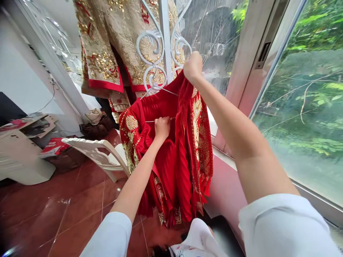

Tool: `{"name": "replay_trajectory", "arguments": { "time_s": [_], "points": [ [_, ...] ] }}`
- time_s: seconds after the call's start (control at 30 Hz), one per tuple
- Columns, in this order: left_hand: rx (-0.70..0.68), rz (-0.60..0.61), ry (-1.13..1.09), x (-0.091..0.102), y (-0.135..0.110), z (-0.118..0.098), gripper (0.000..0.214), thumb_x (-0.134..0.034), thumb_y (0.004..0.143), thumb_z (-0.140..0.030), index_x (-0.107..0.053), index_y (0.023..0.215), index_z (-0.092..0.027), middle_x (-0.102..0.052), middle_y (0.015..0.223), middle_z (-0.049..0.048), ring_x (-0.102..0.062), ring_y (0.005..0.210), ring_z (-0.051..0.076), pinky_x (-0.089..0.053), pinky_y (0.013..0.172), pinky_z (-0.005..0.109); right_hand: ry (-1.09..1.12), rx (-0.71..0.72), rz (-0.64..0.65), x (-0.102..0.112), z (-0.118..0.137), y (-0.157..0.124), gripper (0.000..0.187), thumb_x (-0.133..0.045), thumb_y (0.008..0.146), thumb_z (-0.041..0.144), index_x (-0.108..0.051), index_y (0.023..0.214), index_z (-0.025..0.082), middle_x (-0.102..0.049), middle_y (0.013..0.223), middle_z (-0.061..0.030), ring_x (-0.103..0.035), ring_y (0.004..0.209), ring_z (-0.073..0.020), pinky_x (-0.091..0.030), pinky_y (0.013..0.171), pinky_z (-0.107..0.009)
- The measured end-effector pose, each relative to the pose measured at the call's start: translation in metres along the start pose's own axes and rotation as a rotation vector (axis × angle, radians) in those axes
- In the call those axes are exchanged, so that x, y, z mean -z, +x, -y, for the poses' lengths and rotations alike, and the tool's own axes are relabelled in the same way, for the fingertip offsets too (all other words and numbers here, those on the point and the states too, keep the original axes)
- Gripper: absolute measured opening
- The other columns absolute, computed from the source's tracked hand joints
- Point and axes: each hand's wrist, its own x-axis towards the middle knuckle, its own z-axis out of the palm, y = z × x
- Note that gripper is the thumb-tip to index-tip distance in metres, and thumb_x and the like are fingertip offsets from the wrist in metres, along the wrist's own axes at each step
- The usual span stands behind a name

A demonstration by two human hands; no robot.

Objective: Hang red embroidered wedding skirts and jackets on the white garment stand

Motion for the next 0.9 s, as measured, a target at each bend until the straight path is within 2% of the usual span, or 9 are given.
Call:
{"name": "replay_trajectory", "arguments": {
  "time_s": [0.1, 0.23, 0.37, 0.47, 0.53, 0.6, 0.67, 0.77, 0.9],
  "points": [
    [-0.006, 0.005, -0.023, 0.001, 0.002, 0.004, 0.038, -0.03, 0.095, -0.03, -0.065, 0.096, -0.015, -0.068, 0.091, 0.0176, -0.056, 0.09, 0.028, -0.028, 0.079, 0.041, -0.131, 0.215, 0.083, -0.012, -0.001, -0.069, 0.028, -0.032, 0.08, -0.001, -0.058, 0.09, 0.004, -0.062, 0.091, -0.0176, -0.061, 0.092, -0.0233, -0.044, 0.081, -0.033],
    [-0.015, 0.015, -0.025, 0.002, 0.005, 0.005, 0.037, -0.029, 0.094, -0.026, -0.065, 0.094, -0.015, -0.068, 0.088, 0.0178, -0.057, 0.092, 0.028, -0.03, 0.084, 0.042, -0.372, 0.377, 0.29, -0.044, -0.019, -0.153, 0.048, -0.029, 0.081, -0.001, -0.045, 0.125, 0.007, -0.056, 0.111, -0.0208, -0.064, 0.085, -0.0249, -0.049, 0.071, -0.034],
    [-0.063, 0.002, -0.053, 0.017, -0.009, 0.001, 0.036, -0.03, 0.091, -0.02, -0.059, 0.112, -0.014, -0.062, 0.114, 0.0164, -0.05, 0.113, 0.028, -0.025, 0.101, 0.044, -0.437, 0.449, 0.416, -0.061, -0.031, -0.189, 0.059, -0.028, 0.085, 0.006, -0.023, 0.143, 0.014, -0.046, 0.129, -0.0222, -0.065, 0.084, -0.0244, -0.049, 0.067, -0.034],
    [-0.014, -0.107, -0.048, 0.036, -0.045, 0.004, 0.047, -0.035, 0.087, -0.018, -0.042, 0.133, -0.017, -0.039, 0.143, 0.0138, -0.028, 0.134, 0.03, -0.012, 0.11, 0.049, -0.392, 0.362, 0.365, -0.056, -0.03, -0.204, 0.048, -0.03, 0.091, 0.021, -0.03, 0.138, 0.016, -0.059, 0.113, -0.0168, -0.065, 0.081, -0.0266, -0.048, 0.066, -0.035],
    [0.151, -0.187, -0.015, 0.047, -0.075, 0.013, 0.053, -0.039, 0.086, -0.02, -0.035, 0.139, -0.019, -0.028, 0.148, 0.0146, -0.021, 0.137, 0.033, -0.01, 0.109, 0.053, -0.349, 0.234, 0.269, -0.055, -0.031, -0.214, 0.042, -0.034, 0.091, 0.032, -0.04, 0.129, 0.015, -0.062, 0.104, -0.0147, -0.064, 0.083, -0.0276, -0.047, 0.066, -0.035],
    [0.309, -0.227, 0.031, 0.053, -0.099, 0.028, 0.055, -0.041, 0.085, -0.023, -0.033, 0.139, -0.018, -0.029, 0.147, 0.0182, -0.025, 0.134, 0.037, -0.015, 0.106, 0.055, -0.313, 0.097, 0.193, -0.062, -0.037, -0.227, 0.042, -0.039, 0.089, 0.043, -0.048, 0.119, 0.015, -0.062, 0.103, -0.0154, -0.063, 0.086, -0.0285, -0.046, 0.065, -0.034],
    [0.385, -0.195, 0.076, 0.058, -0.114, 0.046, 0.051, -0.044, 0.084, -0.026, -0.039, 0.134, -0.016, -0.041, 0.137, 0.0218, -0.036, 0.126, 0.039, -0.022, 0.101, 0.056, -0.282, -0.012, 0.212, -0.077, -0.048, -0.239, 0.041, -0.043, 0.086, 0.05, -0.054, 0.107, 0.016, -0.063, 0.099, -0.0158, -0.063, 0.086, -0.0292, -0.045, 0.065, -0.034],
    [0.407, -0.072, 0.106, 0.068, -0.122, 0.065, 0.034, -0.044, 0.086, -0.032, -0.055, 0.113, -0.015, -0.063, 0.104, 0.0201, -0.054, 0.102, 0.036, -0.031, 0.092, 0.052, -0.21, -0.099, 0.317, -0.097, -0.065, -0.255, 0.032, -0.038, 0.089, 0.044, -0.058, 0.081, 0.02, -0.064, 0.083, -0.0121, -0.062, 0.077, -0.0262, -0.041, 0.062, -0.032],
    [0.443, -0.003, -0.129, 0.093, -0.117, 0.053, 0.019, -0.049, 0.083, -0.036, -0.055, 0.08, -0.019, -0.061, 0.071, 0.0065, -0.058, 0.07, 0.023, -0.041, 0.072, 0.035, 0.086, -0.094, 0.255, -0.095, -0.058, -0.265, 0.035, -0.038, 0.088, 0.035, -0.04, 0.056, 0.022, -0.048, 0.054, -0.0007, -0.048, 0.054, -0.0164, -0.031, 0.055, -0.027]
  ]
}}
